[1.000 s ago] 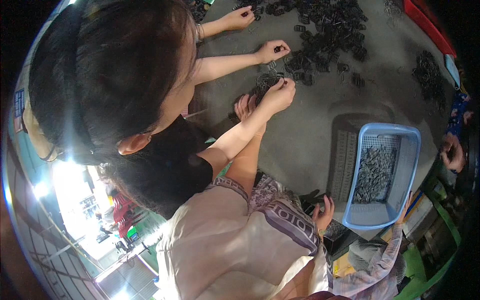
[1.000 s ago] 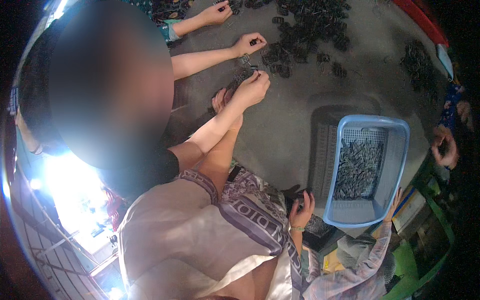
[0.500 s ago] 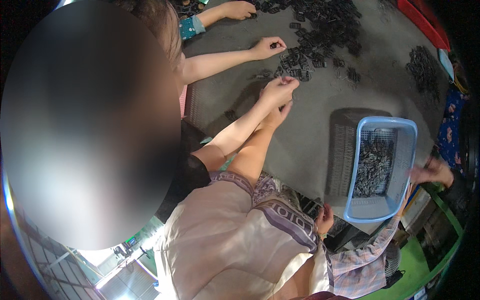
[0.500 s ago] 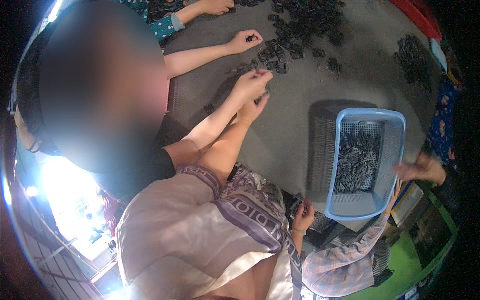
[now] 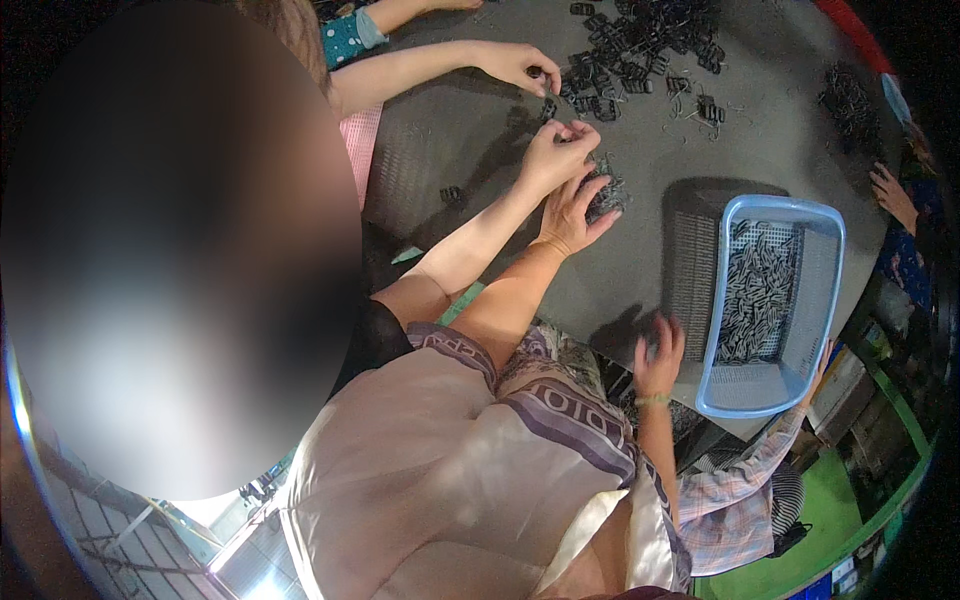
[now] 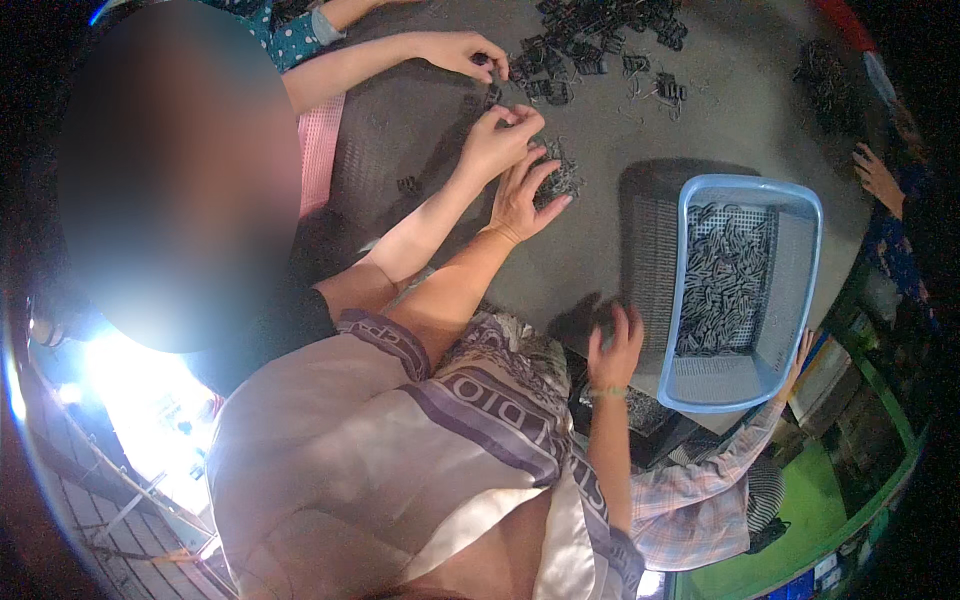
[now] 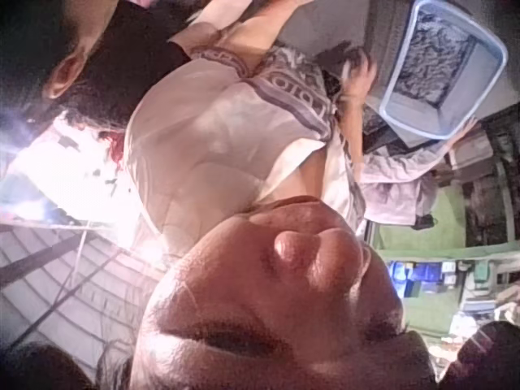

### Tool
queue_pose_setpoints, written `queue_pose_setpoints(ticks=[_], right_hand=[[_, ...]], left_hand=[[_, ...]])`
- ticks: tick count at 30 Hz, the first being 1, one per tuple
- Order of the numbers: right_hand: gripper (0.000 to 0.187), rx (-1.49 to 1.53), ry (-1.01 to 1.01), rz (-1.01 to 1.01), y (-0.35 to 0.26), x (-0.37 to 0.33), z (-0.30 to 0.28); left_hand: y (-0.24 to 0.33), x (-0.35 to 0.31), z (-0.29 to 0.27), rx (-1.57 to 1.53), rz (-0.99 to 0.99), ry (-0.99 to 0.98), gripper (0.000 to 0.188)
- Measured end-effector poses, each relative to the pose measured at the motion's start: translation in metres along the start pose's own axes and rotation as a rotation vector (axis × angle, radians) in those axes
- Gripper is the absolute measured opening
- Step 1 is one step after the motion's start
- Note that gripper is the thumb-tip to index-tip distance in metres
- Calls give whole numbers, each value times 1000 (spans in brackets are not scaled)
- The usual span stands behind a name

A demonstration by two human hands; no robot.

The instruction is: The person sits at a table with several others and repeatedly picks up small black plastic components and metal clips, attaching them together by hand. They place the assembled units into a pink basket and occasionally sweep loose clips into a blue basket. The task continues until the person stands up and moves away from the table.

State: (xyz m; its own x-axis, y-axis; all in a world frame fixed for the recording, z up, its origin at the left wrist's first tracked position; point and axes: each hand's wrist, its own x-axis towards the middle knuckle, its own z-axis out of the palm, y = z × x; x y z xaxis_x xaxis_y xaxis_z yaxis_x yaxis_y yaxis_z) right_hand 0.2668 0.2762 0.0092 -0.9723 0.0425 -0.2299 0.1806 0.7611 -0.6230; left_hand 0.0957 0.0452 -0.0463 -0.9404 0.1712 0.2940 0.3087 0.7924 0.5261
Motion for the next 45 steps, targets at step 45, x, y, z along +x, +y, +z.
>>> queue_pose_setpoints(ticks=[45], right_hand=[[102, -341, -385, 154, -38, 216, 22]], left_hand=[[20, 207, 85, 12, -63, 11, 20]])
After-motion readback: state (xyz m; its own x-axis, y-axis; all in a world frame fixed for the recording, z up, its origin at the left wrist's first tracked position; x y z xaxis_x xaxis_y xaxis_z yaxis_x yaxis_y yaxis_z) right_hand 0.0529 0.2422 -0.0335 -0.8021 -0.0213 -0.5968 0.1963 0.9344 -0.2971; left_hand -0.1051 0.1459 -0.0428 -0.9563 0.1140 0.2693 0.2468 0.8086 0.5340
